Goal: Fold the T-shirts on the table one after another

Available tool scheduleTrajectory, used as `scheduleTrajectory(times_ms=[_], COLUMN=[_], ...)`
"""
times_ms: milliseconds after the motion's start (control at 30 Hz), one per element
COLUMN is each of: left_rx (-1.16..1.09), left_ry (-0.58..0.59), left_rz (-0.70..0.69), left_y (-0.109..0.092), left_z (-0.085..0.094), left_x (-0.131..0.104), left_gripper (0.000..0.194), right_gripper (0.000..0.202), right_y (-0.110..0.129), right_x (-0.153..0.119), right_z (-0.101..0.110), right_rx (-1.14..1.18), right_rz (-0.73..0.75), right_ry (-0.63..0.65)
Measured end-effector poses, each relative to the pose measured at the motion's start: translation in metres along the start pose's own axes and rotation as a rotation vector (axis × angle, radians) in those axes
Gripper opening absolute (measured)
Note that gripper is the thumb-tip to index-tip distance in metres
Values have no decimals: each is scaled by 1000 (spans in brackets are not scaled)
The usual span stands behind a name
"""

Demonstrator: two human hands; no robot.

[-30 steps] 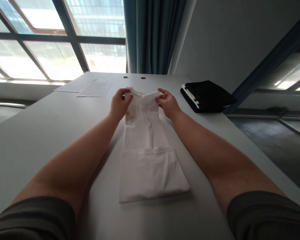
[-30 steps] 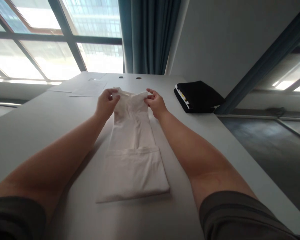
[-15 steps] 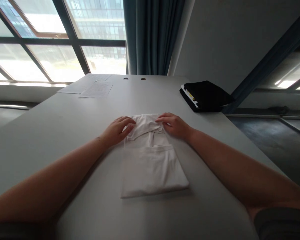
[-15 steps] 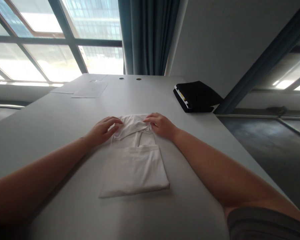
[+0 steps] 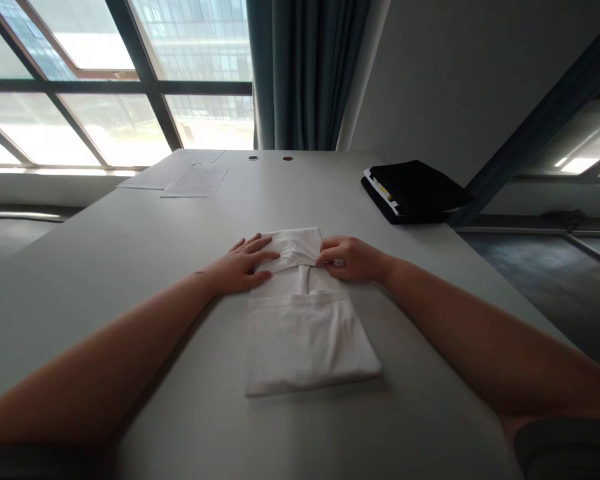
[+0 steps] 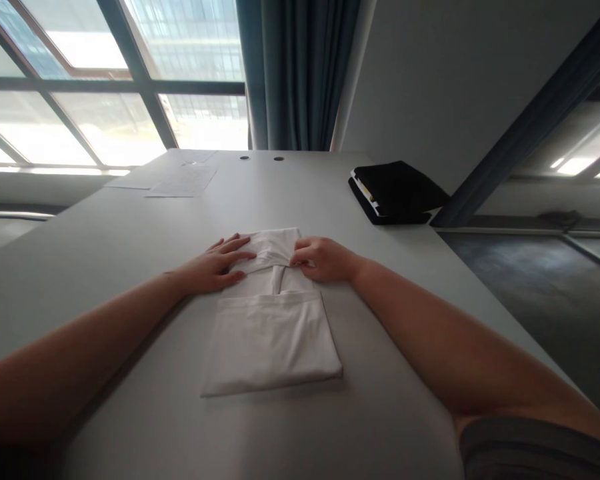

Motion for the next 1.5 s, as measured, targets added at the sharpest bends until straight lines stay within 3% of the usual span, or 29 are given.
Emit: scheduleTrajectory(times_ms=[133,267,367,433,500,567,667,733,767,867,967,1167,1333,1500], left_rx=[0,20,44,97,170,213,142,106,108,208,304,103,-34,-48], left_ry=[-36,-42,-35,-95,-193,-263,-223,-149,-127,-98,-94,-65,-99,-87], left_rz=[49,114,124,113,50,-73,-278,-299,-297,-259,-198,-229,-292,-496], left_y=[2,13,18,9,-19,-63,-133,-160,-166,-163,-152,-153,-142,-154], left_z=[-2,-9,-9,-2,7,12,8,0,-3,-10,-12,-17,-19,-10], left_x=[1,5,8,5,-4,-21,-55,-74,-80,-87,-85,-79,-73,-77], left_gripper=[56,60,60,56,48,39,34,37,37,36,50,65,59,27], right_gripper=[25,32,28,24,22,23,35,35,30,33,42,46,31,28], right_y=[1,-11,-17,-14,2,31,86,115,123,129,121,104,94,101], right_x=[0,4,9,8,-3,-23,-65,-91,-101,-116,-118,-122,-123,-128], right_z=[0,-4,-10,-6,3,12,10,0,-4,-16,-22,-23,-18,-5], right_rx=[83,81,10,-48,-83,-87,-73,-80,-85,-105,-124,-116,-20,119], right_rz=[-20,-153,-82,-44,-22,28,195,232,196,34,-91,-208,-117,-33], right_ry=[103,-107,-85,-120,-211,-260,-109,47,57,-14,-112,-205,-113,-4])
Point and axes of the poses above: each hand's wrist, its own x-axis towards the middle knuckle, its own z-axis out of the back of the hand, y = z × x, the point moved 3 cm from there along x, towards the middle knuckle, and after that the axes turned 14 degrees about -z, right-handed, at the moved point
